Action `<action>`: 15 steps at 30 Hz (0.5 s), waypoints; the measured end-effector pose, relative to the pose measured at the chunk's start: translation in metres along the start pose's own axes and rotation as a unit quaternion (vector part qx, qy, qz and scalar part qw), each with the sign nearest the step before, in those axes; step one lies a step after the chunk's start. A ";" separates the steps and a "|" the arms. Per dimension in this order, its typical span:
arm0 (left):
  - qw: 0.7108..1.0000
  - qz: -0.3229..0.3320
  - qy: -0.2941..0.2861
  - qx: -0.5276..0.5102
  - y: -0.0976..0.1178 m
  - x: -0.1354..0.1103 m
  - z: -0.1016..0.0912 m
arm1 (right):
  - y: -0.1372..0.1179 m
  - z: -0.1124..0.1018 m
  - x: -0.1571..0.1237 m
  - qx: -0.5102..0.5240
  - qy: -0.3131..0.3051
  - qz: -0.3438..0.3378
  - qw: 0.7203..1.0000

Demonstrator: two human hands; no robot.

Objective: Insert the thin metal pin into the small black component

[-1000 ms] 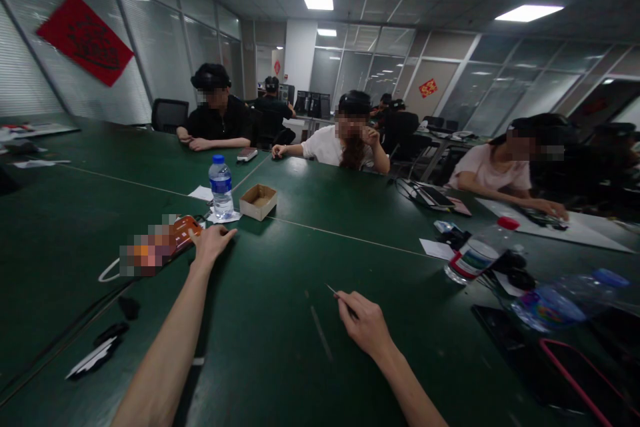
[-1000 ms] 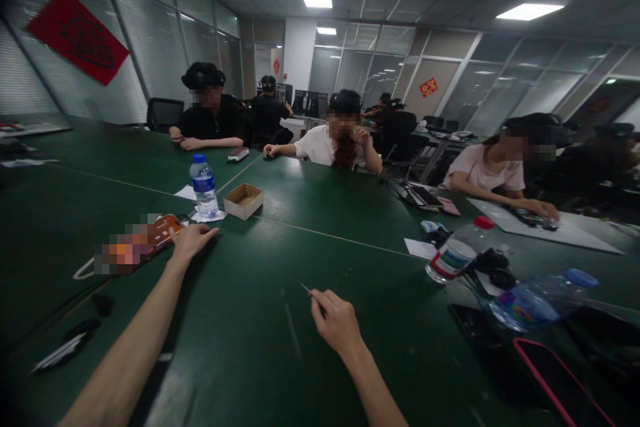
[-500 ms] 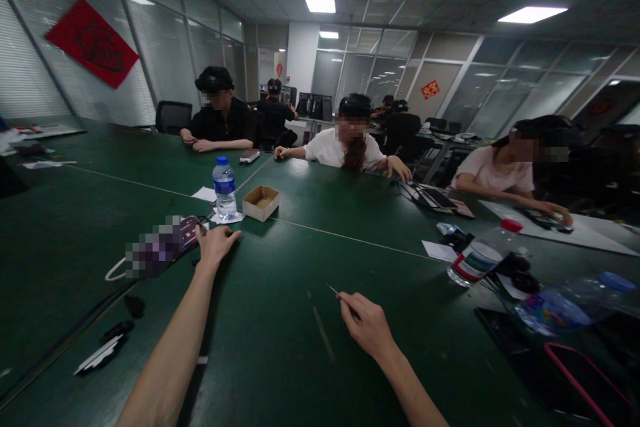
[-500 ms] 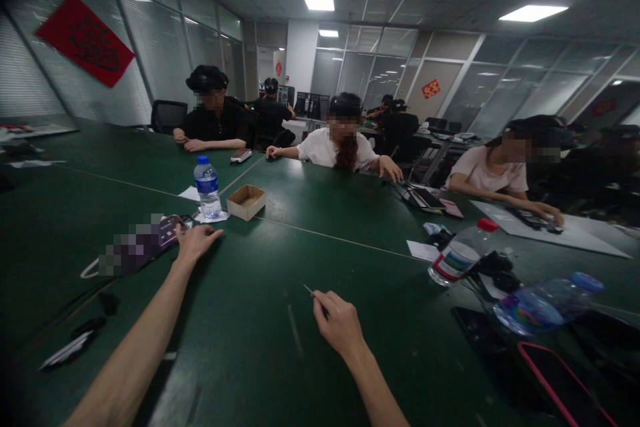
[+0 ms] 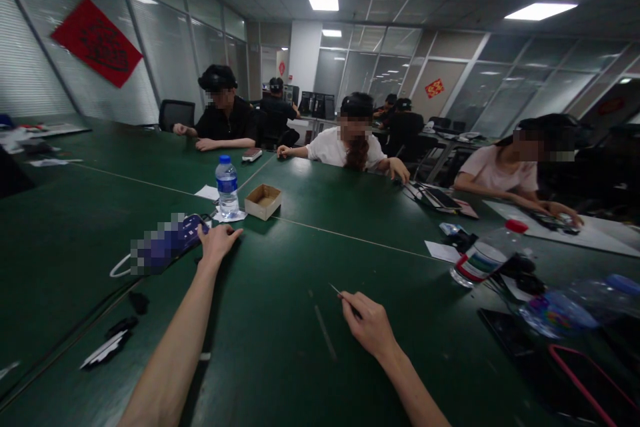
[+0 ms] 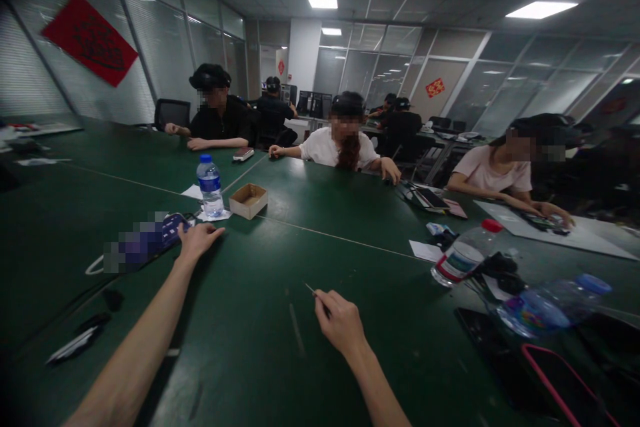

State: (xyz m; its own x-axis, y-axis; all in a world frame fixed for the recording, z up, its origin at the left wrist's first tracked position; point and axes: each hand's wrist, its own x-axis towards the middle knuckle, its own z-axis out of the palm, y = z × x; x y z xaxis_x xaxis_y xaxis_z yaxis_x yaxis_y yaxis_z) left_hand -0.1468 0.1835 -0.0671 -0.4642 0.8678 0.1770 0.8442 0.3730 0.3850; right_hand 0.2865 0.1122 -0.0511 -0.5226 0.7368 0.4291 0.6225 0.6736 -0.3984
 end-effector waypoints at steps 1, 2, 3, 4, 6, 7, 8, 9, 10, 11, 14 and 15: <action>1.000 -0.002 -0.003 0.000 0.000 0.000 0.000 | 0.001 0.000 0.000 -0.003 0.001 -0.001 1.000; 1.000 -0.003 -0.005 0.001 0.000 0.000 -0.001 | 0.002 0.001 -0.001 -0.005 0.002 -0.001 1.000; 1.000 -0.004 -0.007 0.001 0.001 0.000 -0.001 | 0.002 0.001 -0.001 -0.006 0.001 -0.001 1.000; 1.000 -0.005 -0.008 0.000 0.001 0.000 -0.001 | 0.003 0.002 -0.001 -0.006 -0.001 -0.001 1.000; 1.000 -0.006 -0.008 -0.001 0.000 0.000 -0.002 | 0.004 0.002 -0.002 -0.004 -0.003 0.000 1.000; 1.000 -0.007 -0.007 -0.002 0.000 0.001 -0.002 | 0.005 0.003 -0.002 -0.002 -0.004 0.001 1.000; 1.000 -0.007 -0.007 -0.004 -0.001 0.001 -0.002 | 0.005 0.003 -0.002 0.001 -0.003 0.002 1.000; 1.000 -0.007 -0.006 -0.005 -0.001 0.001 -0.002 | 0.005 0.003 -0.002 0.003 -0.003 0.003 1.000; 1.000 -0.006 -0.007 -0.005 -0.002 0.001 -0.002 | 0.005 0.002 -0.002 0.004 -0.003 0.004 1.000; 1.000 -0.006 -0.006 -0.005 -0.002 0.001 -0.002 | 0.005 0.002 -0.002 0.002 -0.003 0.004 1.000; 1.000 -0.005 -0.008 -0.001 -0.003 0.001 -0.003 | 0.003 0.002 -0.002 -0.008 -0.005 0.005 1.000; 1.000 -0.005 -0.009 0.000 -0.003 0.001 -0.003 | 0.003 0.001 -0.002 -0.010 -0.007 0.006 1.000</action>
State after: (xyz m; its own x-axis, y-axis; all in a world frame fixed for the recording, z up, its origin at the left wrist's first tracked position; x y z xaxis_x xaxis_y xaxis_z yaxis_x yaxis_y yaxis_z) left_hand -0.1503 0.1824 -0.0652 -0.4673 0.8699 0.1580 0.8399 0.3810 0.3864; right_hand 0.2889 0.1127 -0.0545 -0.5224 0.7458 0.4133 0.6404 0.6632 -0.3873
